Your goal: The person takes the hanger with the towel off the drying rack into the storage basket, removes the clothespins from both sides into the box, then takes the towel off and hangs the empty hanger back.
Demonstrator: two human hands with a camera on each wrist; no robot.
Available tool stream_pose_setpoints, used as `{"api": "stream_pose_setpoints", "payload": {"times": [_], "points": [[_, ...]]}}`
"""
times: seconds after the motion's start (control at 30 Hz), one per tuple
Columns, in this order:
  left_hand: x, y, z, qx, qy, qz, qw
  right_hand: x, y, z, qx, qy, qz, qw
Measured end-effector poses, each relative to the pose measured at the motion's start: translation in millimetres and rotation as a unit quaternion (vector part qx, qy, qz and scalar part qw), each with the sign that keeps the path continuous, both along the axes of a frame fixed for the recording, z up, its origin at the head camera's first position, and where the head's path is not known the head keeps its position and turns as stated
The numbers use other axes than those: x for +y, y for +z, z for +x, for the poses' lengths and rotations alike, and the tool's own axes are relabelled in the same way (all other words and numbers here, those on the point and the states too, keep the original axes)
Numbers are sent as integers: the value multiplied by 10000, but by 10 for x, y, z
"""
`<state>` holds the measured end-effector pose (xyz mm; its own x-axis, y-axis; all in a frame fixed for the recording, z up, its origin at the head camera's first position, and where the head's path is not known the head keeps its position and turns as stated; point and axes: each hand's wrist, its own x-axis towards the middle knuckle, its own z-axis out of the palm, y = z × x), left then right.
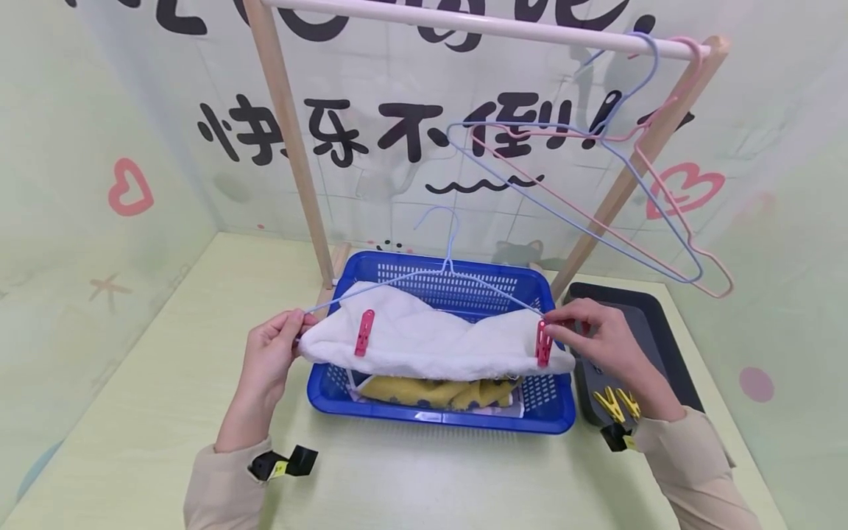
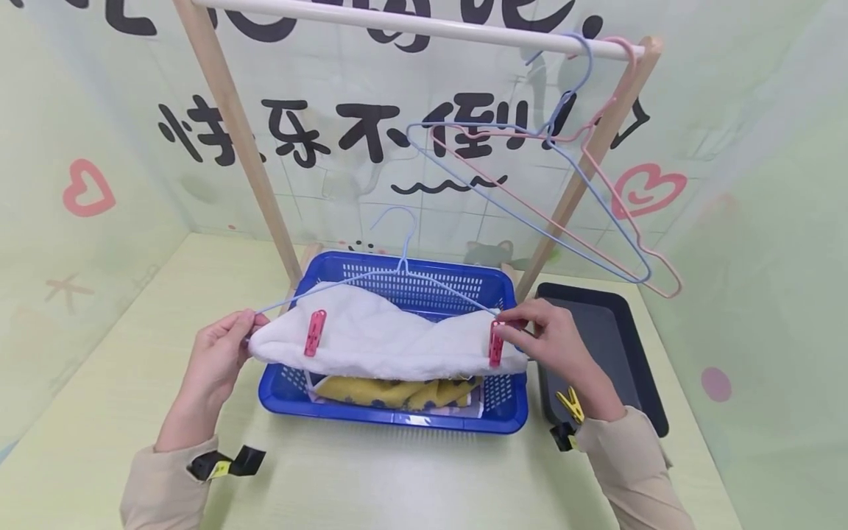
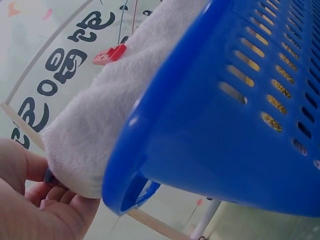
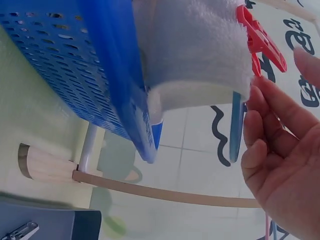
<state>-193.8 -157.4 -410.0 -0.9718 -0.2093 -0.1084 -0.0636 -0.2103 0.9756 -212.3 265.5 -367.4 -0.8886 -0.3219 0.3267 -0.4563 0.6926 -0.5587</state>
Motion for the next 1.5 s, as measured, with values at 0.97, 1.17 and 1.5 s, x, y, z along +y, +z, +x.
{"api": "stream_pose_setpoints", "payload": {"times": [0.97,1.17,1.5], "points": [[17,-67,-37,-193,43,128,9997,231,9,-11,-1459,465,-2245,9624],[22,-64,-36,-242,64,101,9996,435,0,21,-1433,505,-3314,9312],[16,-63,-28,-231,121,114,9996,931,-176,64,-1249,-203,-2895,9488]]}}
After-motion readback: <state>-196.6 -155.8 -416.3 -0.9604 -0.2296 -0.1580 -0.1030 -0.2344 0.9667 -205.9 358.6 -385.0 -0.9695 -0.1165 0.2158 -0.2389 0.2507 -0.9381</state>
